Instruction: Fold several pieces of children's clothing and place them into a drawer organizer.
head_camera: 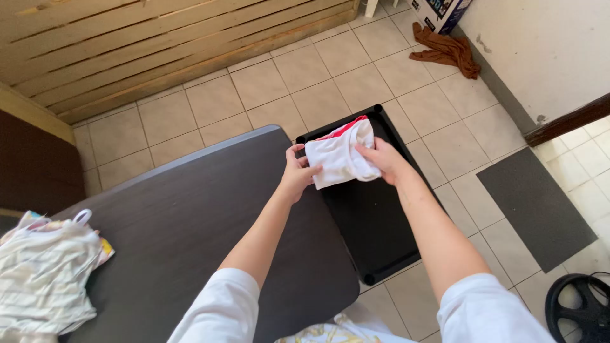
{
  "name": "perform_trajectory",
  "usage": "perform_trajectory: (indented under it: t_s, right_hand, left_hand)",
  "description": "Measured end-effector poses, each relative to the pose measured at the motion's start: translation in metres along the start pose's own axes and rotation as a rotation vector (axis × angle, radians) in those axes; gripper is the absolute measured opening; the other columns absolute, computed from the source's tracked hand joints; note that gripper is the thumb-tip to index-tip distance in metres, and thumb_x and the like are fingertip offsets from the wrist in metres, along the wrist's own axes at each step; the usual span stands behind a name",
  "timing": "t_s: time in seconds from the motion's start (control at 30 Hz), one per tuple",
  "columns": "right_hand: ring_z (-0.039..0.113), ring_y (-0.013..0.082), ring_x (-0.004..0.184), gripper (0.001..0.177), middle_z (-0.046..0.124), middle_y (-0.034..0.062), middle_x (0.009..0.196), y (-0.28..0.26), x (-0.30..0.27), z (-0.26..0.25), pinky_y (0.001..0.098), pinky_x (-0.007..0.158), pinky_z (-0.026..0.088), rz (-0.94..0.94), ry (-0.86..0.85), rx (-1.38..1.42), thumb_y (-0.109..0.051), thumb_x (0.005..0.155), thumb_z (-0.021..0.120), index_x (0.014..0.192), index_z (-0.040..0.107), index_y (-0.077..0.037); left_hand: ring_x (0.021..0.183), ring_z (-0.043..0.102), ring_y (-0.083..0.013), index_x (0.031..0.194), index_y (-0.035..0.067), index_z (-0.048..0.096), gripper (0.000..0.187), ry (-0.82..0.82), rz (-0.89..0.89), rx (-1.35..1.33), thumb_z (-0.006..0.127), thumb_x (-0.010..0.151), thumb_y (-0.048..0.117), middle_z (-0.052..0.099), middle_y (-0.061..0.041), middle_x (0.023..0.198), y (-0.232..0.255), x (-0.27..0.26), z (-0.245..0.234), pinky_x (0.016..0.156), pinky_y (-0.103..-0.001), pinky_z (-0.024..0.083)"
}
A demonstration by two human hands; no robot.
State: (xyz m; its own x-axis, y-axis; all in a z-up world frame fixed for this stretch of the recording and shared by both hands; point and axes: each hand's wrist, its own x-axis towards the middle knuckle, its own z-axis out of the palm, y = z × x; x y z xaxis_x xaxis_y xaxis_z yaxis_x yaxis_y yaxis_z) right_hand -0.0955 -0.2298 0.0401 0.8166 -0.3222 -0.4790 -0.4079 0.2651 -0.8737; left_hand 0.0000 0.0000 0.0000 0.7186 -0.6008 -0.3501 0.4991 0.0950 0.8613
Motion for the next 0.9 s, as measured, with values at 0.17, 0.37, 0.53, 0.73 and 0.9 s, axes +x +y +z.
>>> perform_trajectory:
  t_s: [0.17, 0.37, 0.53, 0.73, 0.9]
  right_hand:
    - [0.069, 0.0202, 0.105, 0.056, 0.071, 0.0133, 0.118, 0.007, 0.077, -0.048, 0.0347, 0.086, 0.057, -0.173, 0.065, -0.331, -0.011, 0.087, 0.075, 0.137, 0.053, -0.002]
    - [0.069, 0.0221, 0.101, 0.058, 0.071, 0.0149, 0.112, 0.045, 0.112, -0.062, 0.0357, 0.086, 0.056, -0.304, 0.158, -0.455, -0.006, 0.085, 0.075, 0.138, 0.051, -0.005]
    - [0.066, 0.0264, 0.105, 0.057, 0.068, 0.0133, 0.114, 0.05, 0.104, -0.057, 0.0398, 0.09, 0.054, -0.31, 0.204, -0.312, -0.003, 0.086, 0.071, 0.139, 0.048, -0.006]
    - [0.048, 0.0386, 0.138, 0.055, 0.054, 0.0129, 0.147, 0.009, 0.033, 0.017, 0.0615, 0.108, 0.04, -0.714, 0.604, -0.967, -0.015, 0.095, 0.063, 0.148, 0.049, -0.013]
    - [0.02, 0.0424, 0.153, 0.06, 0.026, 0.0123, 0.167, 0.047, 0.053, 0.023, 0.0823, 0.106, 0.02, -0.644, 0.465, -1.526, -0.048, 0.099, 0.051, 0.156, 0.043, -0.032]
  left_hand:
    - [0.099, 0.068, -0.0219, 0.141, 0.011, 0.027, 0.086, 0.116, 0.079, 0.177, 0.076, 0.073, -0.008, 0.059, -0.016, 0.127, -0.05, 0.069, 0.013, 0.075, -0.039, 0.061]
    - [0.095, 0.068, -0.0231, 0.144, 0.011, 0.027, 0.096, 0.276, 0.044, 0.397, 0.079, 0.066, -0.011, 0.06, -0.016, 0.125, -0.06, 0.083, 0.017, 0.078, -0.036, 0.059]
    - [0.096, 0.067, -0.0234, 0.144, 0.009, 0.026, 0.093, 0.31, 0.057, 0.492, 0.08, 0.07, -0.007, 0.06, -0.017, 0.121, -0.068, 0.089, 0.023, 0.082, -0.038, 0.058]
    - [0.132, 0.033, -0.0491, 0.153, -0.003, 0.015, 0.104, 0.405, 0.302, 0.935, 0.074, 0.068, -0.01, 0.028, -0.035, 0.148, -0.054, 0.066, 0.055, 0.115, -0.058, 0.031]
    - [0.159, -0.003, -0.0396, 0.16, 0.004, 0.007, 0.093, 0.016, 0.181, 1.635, 0.066, 0.095, 0.035, -0.005, -0.015, 0.173, -0.046, 0.052, 0.066, 0.114, -0.076, 0.019]
